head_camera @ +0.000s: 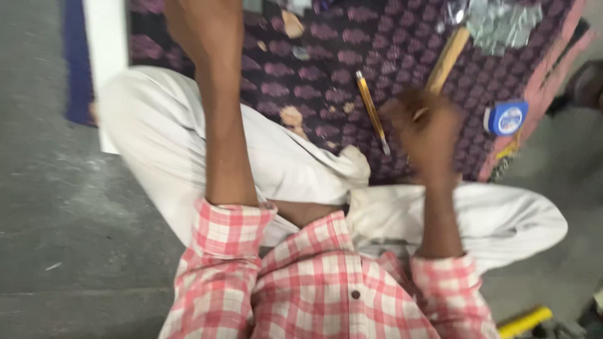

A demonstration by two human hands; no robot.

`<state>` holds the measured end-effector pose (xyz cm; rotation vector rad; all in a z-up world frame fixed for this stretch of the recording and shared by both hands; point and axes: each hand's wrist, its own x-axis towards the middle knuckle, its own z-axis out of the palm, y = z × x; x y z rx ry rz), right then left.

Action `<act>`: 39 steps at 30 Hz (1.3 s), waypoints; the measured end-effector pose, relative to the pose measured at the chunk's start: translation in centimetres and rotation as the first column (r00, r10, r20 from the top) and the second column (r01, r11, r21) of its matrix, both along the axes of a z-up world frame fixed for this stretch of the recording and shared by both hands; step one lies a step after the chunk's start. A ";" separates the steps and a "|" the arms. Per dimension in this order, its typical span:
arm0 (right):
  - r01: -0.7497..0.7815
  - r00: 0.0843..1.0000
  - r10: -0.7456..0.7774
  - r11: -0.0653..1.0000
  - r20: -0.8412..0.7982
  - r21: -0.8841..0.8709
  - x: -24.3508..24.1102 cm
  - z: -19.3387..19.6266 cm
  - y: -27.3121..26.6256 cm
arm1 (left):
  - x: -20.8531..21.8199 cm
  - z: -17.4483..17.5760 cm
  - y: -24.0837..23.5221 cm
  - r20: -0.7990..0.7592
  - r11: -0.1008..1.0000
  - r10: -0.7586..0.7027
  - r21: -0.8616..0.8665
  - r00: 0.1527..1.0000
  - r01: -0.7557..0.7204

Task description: The person sits on the floor and uses a glass cutter and a wooden straightedge to score and snap rectangular glass pieces. They repeatedly align the straightedge, score the glass, and break it into smaller pieces, placing finished pieces aside.

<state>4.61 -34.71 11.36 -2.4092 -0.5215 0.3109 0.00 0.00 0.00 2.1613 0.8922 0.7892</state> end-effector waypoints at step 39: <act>0.452 0.890 -0.452 0.892 -0.051 -0.007 1.8 0.0 -10.4 | 0.4 9.7 -9.7 -0.222 0.912 -0.377 -0.258 0.899 0.319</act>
